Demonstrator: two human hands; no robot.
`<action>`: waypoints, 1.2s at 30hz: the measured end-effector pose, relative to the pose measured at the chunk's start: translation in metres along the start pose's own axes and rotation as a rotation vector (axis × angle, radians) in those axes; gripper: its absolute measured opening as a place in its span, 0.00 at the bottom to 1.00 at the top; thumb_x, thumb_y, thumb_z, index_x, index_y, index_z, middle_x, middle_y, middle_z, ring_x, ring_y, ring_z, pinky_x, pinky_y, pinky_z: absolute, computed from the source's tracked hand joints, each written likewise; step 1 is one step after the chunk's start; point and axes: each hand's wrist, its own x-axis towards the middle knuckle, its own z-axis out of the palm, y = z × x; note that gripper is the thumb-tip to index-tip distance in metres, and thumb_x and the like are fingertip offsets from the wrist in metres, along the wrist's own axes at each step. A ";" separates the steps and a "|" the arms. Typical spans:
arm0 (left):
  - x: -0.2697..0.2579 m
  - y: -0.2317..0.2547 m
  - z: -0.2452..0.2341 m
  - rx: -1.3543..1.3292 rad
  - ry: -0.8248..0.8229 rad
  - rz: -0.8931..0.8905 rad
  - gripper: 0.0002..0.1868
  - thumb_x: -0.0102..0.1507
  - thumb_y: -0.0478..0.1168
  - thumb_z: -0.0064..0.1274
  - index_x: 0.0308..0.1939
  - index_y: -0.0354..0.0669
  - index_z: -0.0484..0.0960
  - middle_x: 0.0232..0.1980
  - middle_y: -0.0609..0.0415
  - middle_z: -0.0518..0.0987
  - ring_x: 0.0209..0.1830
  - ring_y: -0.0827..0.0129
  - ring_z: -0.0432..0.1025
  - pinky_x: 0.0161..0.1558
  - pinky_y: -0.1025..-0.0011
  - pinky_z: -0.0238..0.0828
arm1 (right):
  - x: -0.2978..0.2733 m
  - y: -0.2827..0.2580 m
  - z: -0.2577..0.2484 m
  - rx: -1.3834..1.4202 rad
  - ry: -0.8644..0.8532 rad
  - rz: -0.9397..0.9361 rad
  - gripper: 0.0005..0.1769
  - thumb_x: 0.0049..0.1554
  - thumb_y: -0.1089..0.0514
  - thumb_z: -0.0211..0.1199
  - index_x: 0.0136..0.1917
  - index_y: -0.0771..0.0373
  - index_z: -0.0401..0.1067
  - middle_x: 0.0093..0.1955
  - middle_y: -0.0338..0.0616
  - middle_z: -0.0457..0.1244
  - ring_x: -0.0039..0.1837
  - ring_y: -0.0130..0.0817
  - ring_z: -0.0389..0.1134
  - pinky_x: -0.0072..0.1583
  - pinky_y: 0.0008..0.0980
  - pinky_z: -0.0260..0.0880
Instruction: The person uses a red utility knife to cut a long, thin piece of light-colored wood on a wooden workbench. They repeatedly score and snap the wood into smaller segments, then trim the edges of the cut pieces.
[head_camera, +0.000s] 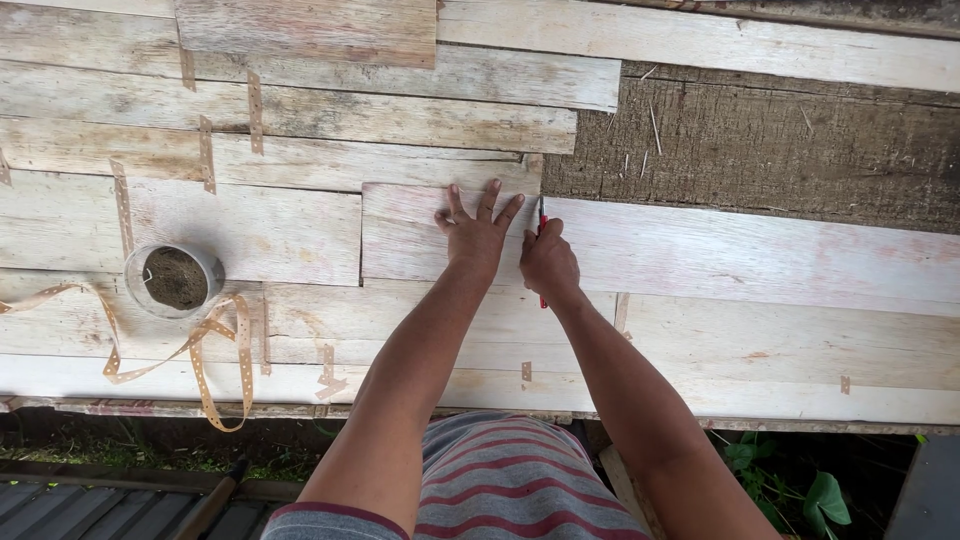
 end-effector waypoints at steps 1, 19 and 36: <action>-0.003 0.000 -0.003 0.000 -0.001 0.000 0.72 0.53 0.22 0.64 0.82 0.75 0.29 0.87 0.54 0.29 0.78 0.17 0.34 0.65 0.21 0.51 | 0.000 0.000 0.000 0.000 -0.001 0.000 0.19 0.70 0.45 0.39 0.57 0.64 0.57 0.31 0.48 0.69 0.37 0.51 0.75 0.47 0.50 0.74; 0.011 0.014 0.001 -0.022 -0.089 -0.044 0.74 0.55 0.24 0.64 0.80 0.80 0.22 0.85 0.45 0.22 0.76 0.12 0.29 0.62 0.21 0.53 | 0.003 -0.002 -0.005 0.039 -0.062 0.023 0.18 0.69 0.45 0.37 0.56 0.63 0.55 0.28 0.46 0.69 0.31 0.48 0.74 0.45 0.47 0.75; 0.023 0.015 0.007 -0.091 -0.099 -0.062 0.74 0.55 0.25 0.65 0.79 0.83 0.21 0.85 0.47 0.21 0.76 0.13 0.25 0.63 0.19 0.48 | 0.014 0.009 0.005 0.040 -0.026 0.017 0.19 0.69 0.45 0.40 0.59 0.63 0.55 0.39 0.58 0.70 0.42 0.61 0.75 0.48 0.55 0.74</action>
